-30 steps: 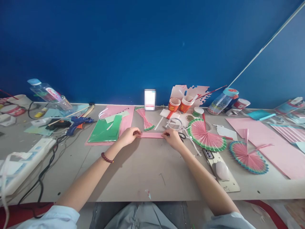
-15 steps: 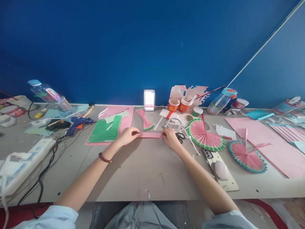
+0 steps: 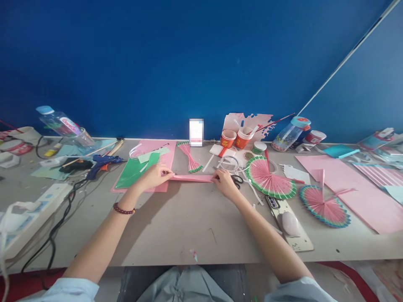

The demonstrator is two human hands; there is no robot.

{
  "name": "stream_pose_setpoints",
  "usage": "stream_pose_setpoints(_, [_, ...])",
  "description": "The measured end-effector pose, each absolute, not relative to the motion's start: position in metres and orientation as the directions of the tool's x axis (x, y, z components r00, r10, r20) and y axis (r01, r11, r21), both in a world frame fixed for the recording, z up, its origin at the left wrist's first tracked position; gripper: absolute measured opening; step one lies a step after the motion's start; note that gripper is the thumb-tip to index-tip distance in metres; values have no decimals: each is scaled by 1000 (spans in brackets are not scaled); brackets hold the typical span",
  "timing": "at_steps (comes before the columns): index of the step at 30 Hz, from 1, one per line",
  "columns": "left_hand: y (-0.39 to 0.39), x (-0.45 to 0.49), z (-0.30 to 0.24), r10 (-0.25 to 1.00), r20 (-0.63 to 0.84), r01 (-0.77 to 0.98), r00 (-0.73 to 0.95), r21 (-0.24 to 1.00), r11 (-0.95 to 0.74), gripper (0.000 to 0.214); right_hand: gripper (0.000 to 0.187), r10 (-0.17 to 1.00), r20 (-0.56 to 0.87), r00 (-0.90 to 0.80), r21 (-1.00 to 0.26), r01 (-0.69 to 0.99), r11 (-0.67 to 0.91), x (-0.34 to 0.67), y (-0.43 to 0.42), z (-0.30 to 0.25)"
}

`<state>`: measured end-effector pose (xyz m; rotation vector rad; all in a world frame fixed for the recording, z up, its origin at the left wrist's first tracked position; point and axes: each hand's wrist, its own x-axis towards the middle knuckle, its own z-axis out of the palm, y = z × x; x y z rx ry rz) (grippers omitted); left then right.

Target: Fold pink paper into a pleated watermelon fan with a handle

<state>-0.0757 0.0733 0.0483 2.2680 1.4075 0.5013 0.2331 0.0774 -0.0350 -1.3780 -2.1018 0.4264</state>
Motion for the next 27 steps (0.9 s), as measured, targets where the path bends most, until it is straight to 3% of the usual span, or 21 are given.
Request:
stream_pose_setpoints(6, [73,-79,46,894,-19,775,448,507,-378,29,10,913,291,-286,-555,727,405,232,77,-33])
stream_pose_setpoints(18, [78,-79,29,893,-54,776,448,520,-358,20,12,914,294,-278,-560,725,401,231,74,-29])
stream_pose_setpoints(27, [84,-80,24,916,-129,784,380,570,-245,19,12,916,291,-275,-548,737,395,234,77,-34])
